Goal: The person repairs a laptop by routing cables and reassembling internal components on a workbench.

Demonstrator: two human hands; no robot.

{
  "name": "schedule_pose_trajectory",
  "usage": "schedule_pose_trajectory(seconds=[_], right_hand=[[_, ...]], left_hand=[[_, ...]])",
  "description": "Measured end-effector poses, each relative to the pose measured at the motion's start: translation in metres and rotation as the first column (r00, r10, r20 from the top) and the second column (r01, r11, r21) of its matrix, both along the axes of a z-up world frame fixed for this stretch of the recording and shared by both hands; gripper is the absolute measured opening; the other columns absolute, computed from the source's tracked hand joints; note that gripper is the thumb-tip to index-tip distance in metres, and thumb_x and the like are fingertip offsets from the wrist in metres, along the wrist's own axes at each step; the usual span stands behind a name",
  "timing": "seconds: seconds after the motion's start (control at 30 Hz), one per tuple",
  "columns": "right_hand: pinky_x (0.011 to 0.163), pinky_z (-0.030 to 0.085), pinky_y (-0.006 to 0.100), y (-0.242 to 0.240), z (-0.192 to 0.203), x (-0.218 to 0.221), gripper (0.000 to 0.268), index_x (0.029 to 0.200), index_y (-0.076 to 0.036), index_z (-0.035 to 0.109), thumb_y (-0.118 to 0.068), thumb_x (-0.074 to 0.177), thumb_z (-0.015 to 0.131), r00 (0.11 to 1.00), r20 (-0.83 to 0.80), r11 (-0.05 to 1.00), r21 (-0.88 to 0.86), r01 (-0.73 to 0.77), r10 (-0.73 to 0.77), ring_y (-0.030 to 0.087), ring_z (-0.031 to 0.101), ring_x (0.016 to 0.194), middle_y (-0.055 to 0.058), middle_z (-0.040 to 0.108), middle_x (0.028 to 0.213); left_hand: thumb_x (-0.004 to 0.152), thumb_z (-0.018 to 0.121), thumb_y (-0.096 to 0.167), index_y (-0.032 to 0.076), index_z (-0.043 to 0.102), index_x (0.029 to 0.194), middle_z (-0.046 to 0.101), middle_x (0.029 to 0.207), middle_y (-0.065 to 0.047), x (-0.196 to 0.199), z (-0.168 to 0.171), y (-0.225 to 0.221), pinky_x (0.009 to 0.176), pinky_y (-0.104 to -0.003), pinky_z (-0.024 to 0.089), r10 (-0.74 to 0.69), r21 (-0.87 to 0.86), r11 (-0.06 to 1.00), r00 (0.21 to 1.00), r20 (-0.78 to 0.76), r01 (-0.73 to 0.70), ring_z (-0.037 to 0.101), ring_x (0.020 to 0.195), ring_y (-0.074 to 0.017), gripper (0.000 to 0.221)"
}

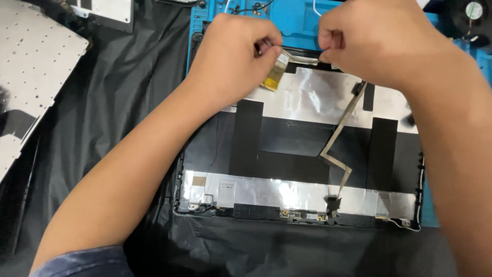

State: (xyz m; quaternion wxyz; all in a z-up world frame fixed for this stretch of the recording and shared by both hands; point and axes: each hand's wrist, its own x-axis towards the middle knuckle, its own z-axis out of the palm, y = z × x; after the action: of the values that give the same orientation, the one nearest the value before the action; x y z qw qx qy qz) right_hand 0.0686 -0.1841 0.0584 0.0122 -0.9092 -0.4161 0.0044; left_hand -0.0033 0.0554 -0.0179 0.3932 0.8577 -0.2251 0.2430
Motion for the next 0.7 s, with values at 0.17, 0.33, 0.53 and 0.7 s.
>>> schedule_pose_trajectory(seconds=[0.17, 0.33, 0.53, 0.7], right_hand=[[0.069, 0.056, 0.033, -0.005, -0.015, -0.001, 0.025, 0.106, -0.001, 0.076, -0.002, 0.082, 0.084, 0.987, -0.112, 0.933, 0.353, -0.07, 0.116, 0.02, 0.07, 0.082, 0.01, 0.072, 0.093], [0.076, 0.057, 0.033, 0.034, -0.018, -0.03, 0.028, 0.116, 0.002, 0.072, -0.002, 0.091, 0.086, 0.958, -0.073, 0.783, 0.595, -0.182, 0.278, 0.021, 0.069, 0.088, 0.011, 0.071, 0.102], [0.076, 0.053, 0.036, 0.037, -0.049, -0.036, 0.025, 0.11, -0.004, 0.076, 0.002, 0.088, 0.085, 0.96, 0.183, 0.793, 0.542, -0.277, 0.211, 0.026, 0.066, 0.088, 0.009, 0.069, 0.094], [0.071, 0.051, 0.036, 0.047, -0.042, -0.045, 0.029, 0.107, -0.004, 0.076, -0.009, 0.084, 0.091, 0.958, 0.205, 0.754, 0.592, -0.283, 0.199, 0.026, 0.063, 0.087, 0.008, 0.063, 0.099]], left_hand=[[0.086, 0.079, 0.01, 0.009, 0.074, 0.089, 0.067, 0.086, -0.008, -0.009, 0.027, 0.004, 0.072, -0.043, 0.052, 0.078, 0.268, 0.953, 0.969, 0.234, -0.142, 0.068, 0.088, -0.0307, 0.005], [0.087, 0.071, 0.003, 0.008, 0.076, 0.093, 0.071, 0.094, -0.007, -0.003, 0.025, 0.021, 0.077, -0.044, 0.053, 0.02, 0.247, 0.967, 0.987, 0.159, -0.059, 0.068, 0.093, -0.0294, 0.009], [0.085, 0.071, 0.004, 0.008, 0.077, 0.102, 0.073, 0.097, -0.009, -0.006, 0.041, 0.039, 0.076, -0.042, 0.054, 0.077, 0.255, 0.966, 0.994, -0.084, -0.053, 0.07, 0.086, -0.0282, 0.019], [0.08, 0.074, 0.001, 0.008, 0.079, 0.101, 0.072, 0.1, -0.011, -0.001, 0.028, 0.046, 0.082, -0.044, 0.053, -0.03, 0.392, 0.919, 1.0, 0.0, 0.028, 0.069, 0.094, -0.0318, 0.022]])
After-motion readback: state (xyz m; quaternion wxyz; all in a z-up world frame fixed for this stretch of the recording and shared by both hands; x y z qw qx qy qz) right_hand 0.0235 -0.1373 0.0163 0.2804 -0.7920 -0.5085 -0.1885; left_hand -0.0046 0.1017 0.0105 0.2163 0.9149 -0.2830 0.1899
